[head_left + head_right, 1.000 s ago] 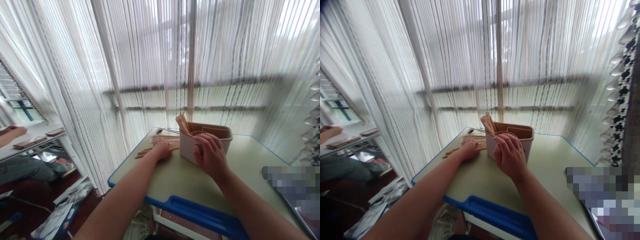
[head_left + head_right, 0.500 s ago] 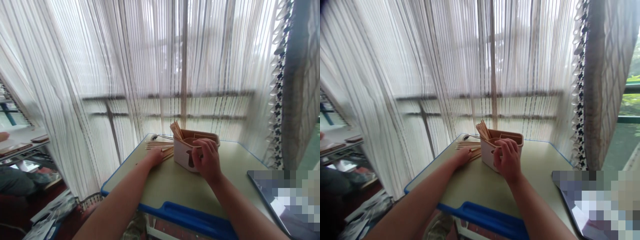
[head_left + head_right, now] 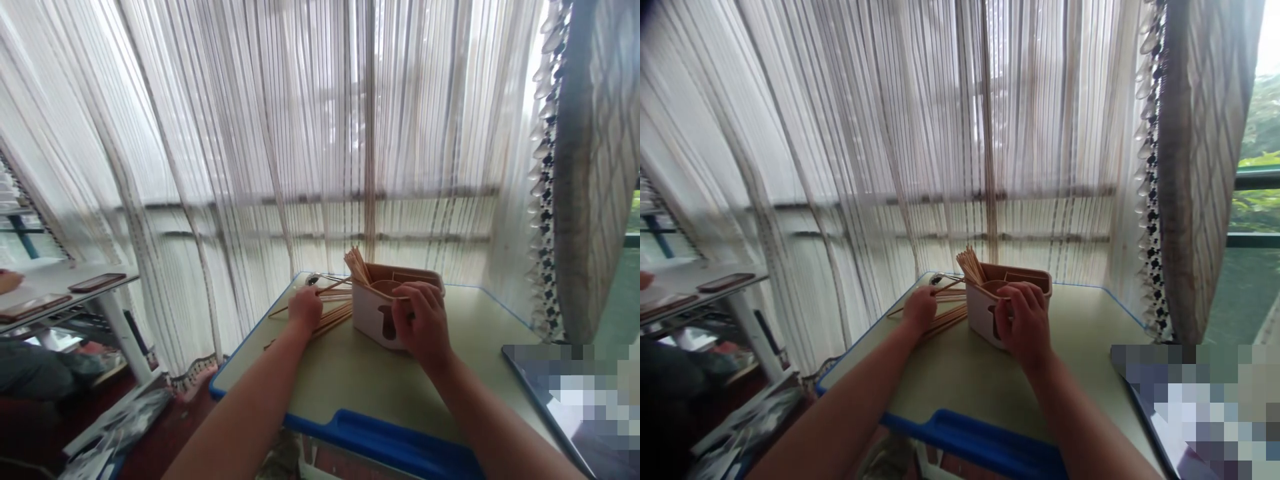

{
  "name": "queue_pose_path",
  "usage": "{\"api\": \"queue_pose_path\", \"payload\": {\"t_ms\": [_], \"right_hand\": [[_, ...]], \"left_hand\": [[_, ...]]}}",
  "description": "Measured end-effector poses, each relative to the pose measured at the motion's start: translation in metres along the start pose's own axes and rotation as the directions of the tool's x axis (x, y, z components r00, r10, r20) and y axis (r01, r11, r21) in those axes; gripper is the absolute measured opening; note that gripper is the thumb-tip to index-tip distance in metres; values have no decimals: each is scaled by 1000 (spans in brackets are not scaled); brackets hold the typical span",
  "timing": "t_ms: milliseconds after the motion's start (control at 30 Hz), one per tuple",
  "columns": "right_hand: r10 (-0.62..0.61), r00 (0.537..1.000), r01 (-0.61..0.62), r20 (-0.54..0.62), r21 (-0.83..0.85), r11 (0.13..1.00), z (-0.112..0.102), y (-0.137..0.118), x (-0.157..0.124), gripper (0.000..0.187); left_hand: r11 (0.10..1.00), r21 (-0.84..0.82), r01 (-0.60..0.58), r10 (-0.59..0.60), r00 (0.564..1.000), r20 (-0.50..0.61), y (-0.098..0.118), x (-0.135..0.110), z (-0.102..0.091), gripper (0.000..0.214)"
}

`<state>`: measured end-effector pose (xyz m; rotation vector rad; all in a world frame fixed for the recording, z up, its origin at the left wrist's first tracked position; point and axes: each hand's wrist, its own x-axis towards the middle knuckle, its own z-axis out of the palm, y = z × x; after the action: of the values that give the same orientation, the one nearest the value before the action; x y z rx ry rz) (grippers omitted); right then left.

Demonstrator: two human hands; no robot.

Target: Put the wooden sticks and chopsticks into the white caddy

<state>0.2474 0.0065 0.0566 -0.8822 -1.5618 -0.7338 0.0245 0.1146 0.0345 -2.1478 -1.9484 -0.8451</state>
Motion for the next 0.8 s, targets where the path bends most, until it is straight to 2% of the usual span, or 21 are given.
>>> {"api": "queue_pose_path", "payload": {"t_ms": [233, 400, 467, 667, 800], "right_hand": [[-5, 999, 6, 32, -31, 999, 3, 3, -1, 19], [2, 998, 0, 55, -26, 1000, 3, 2, -1, 17], [4, 999, -3, 50, -28, 1000, 3, 1, 0, 16], [-30, 997, 31, 65, -28, 999, 1, -2, 0, 23], [-96, 983, 90, 157, 43, 995, 2, -8, -1, 35]], "left_hand": [[990, -95, -101, 91, 990, -110, 3, -1, -6, 25], [978, -209, -1, -41, 979, -199, -2, 0, -6, 29], [961, -276, -14, -55, 969, -243, -2, 0, -8, 30], [863, -376, -339, 221, 920, -322, 7, -9, -8, 30], [803, -391, -449, 332, 883, -332, 13, -15, -4, 29]]}}
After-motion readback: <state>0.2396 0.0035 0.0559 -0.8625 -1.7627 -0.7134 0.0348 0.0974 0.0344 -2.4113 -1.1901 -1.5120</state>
